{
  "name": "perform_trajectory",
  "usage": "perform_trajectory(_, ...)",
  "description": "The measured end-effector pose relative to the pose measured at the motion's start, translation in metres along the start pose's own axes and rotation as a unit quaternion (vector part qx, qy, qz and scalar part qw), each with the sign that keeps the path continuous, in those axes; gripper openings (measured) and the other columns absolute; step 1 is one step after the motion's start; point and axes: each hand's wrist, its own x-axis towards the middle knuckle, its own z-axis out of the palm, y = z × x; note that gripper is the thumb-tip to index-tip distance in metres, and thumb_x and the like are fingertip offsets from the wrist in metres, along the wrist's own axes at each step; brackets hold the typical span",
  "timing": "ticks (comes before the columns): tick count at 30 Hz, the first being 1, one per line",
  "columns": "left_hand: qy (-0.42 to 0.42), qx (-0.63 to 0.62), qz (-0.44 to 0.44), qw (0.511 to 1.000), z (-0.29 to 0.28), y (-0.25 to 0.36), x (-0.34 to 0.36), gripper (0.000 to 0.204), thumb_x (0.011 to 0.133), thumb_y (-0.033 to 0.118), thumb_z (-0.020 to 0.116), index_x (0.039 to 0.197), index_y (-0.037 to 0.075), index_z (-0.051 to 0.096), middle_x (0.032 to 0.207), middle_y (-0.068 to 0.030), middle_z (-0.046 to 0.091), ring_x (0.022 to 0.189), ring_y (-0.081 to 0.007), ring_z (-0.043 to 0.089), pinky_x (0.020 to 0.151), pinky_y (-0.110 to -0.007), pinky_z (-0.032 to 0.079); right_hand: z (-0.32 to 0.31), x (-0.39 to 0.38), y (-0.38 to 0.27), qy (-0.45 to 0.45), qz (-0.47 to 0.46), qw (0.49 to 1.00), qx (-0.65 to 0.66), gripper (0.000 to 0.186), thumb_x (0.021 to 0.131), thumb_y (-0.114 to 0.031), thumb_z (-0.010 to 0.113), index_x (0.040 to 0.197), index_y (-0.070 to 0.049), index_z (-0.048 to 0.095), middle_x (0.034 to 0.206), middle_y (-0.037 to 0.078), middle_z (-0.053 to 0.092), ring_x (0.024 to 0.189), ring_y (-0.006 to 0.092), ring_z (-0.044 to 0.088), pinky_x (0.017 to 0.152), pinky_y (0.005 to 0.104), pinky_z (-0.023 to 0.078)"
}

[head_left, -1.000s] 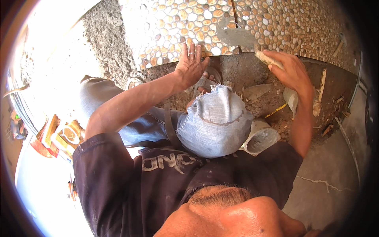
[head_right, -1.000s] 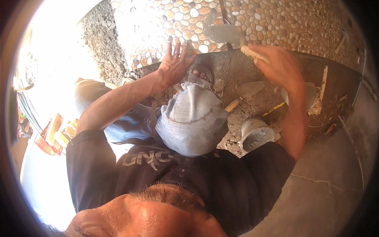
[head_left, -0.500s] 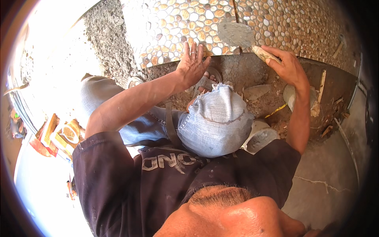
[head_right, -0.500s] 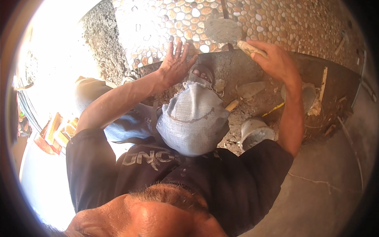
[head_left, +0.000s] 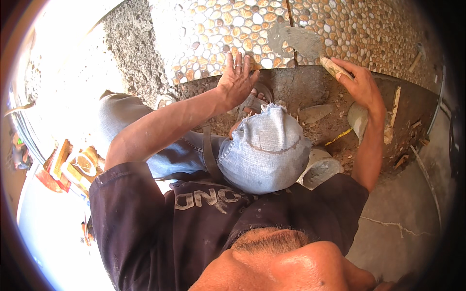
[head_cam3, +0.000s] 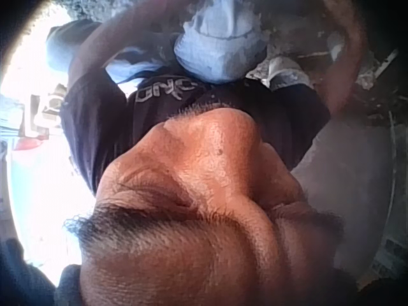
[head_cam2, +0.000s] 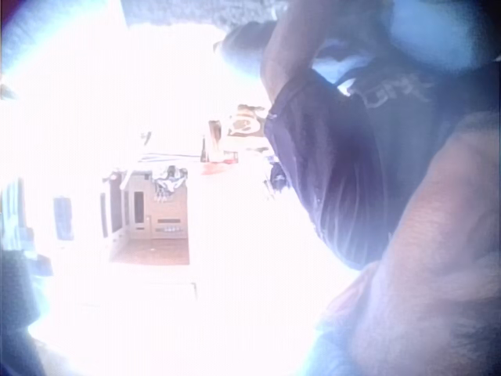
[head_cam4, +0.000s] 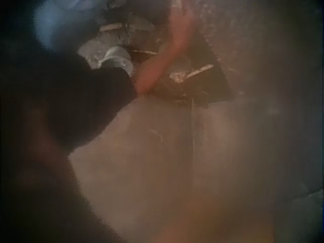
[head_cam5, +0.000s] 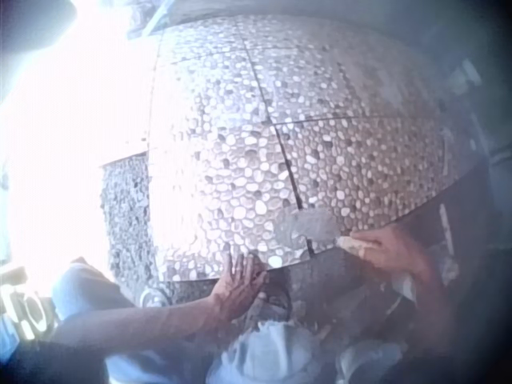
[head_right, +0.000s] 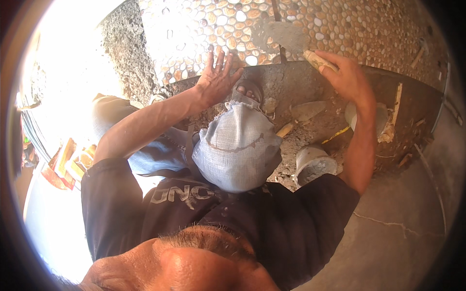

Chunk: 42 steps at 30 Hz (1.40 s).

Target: The person applies mortar to the floor and presses a tile onto it, then uses a trowel to apply more mortar around the edges.

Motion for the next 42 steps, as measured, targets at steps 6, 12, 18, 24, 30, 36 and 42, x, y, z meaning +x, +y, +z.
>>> perform_trajectory(6,-0.005,-0.007,-0.001,1.0,0.001,-0.001,0.001,0.057,0.098,0.032,0.04,0.15,0.012,0.029,0.153,-0.0278,0.022,0.142,-0.0479,0.019,0.111,-0.067,0.013,0.006,0.0,0.005,0.0,-0.003,1.0,-0.002,0.043,0.086,-0.024,0.059,0.126,-0.008,0.062,0.123,0.017,0.064,0.115,0.0306,0.06,0.097,0.0368,0.045)
perform_trajectory(12,0.004,0.001,-0.001,1.0,0.005,0.0,0.003,0.058,0.098,0.033,0.041,0.15,0.012,0.029,0.154,-0.0275,0.022,0.142,-0.0479,0.019,0.111,-0.067,0.013,0.012,0.006,0.009,0.01,0.001,1.0,0.017,0.043,0.09,-0.019,0.056,0.131,-0.005,0.058,0.106,0.012,0.067,0.087,0.0173,0.063,0.079,0.032,0.049)
perform_trajectory(18,0.002,-0.018,-0.002,1.0,0.002,-0.001,0.001,0.057,0.098,0.032,0.04,0.15,0.012,0.03,0.154,-0.0275,0.022,0.142,-0.0472,0.019,0.111,-0.067,0.013,0.009,0.002,0.013,-0.004,0.082,0.99,0.112,0.045,0.092,-0.023,0.054,0.134,-0.006,0.056,0.083,0.003,0.06,0.059,0.0082,0.052,0.052,0.026,0.045)
perform_trajectory(24,0.006,-0.023,-0.006,1.0,0.005,0.0,0.003,0.057,0.098,0.032,0.04,0.15,0.012,0.03,0.153,-0.0273,0.022,0.142,-0.0468,0.019,0.111,-0.066,0.014,0.011,-0.002,0.011,0.008,0.117,0.981,0.156,0.047,0.09,-0.028,0.055,0.132,-0.007,0.058,0.083,0.008,0.066,0.051,0.011,0.053,0.051,0.0276,0.043)
perform_trajectory(30,-0.009,-0.008,0.004,1.0,0.0,-0.001,0.0,0.056,0.097,0.029,0.041,0.15,0.012,0.03,0.153,-0.0281,0.022,0.142,-0.0473,0.019,0.112,-0.066,0.014,0.017,-0.005,0.014,0.009,0.131,0.966,0.222,0.047,0.092,-0.028,0.053,0.133,-0.005,0.055,0.08,0.008,0.064,0.051,0.0101,0.053,0.048,0.0256,0.044)
perform_trajectory(36,-0.011,-0.004,0.002,1.0,0.003,-0.001,0.001,0.057,0.097,0.028,0.041,0.151,0.012,0.028,0.154,-0.0282,0.021,0.142,-0.0479,0.019,0.111,-0.067,0.014,0.028,-0.005,0.02,-0.013,0.118,0.956,0.27,0.045,0.096,-0.026,0.05,0.136,-0.007,0.052,0.077,0.007,0.062,0.049,0.0074,0.052,0.043,0.0236,0.042)
perform_trajectory(42,0.012,-0.046,-0.003,0.999,0.009,-0.003,0.007,0.065,0.093,0.034,0.055,0.149,0.013,0.029,0.152,-0.0289,0.022,0.141,-0.0492,0.018,0.111,-0.07,0.01,0.031,-0.014,0.023,0.016,0.144,0.947,0.288,0.046,0.094,-0.026,0.05,0.135,-0.004,0.053,0.077,0.008,0.063,0.049,0.0092,0.053,0.042,0.0245,0.042)
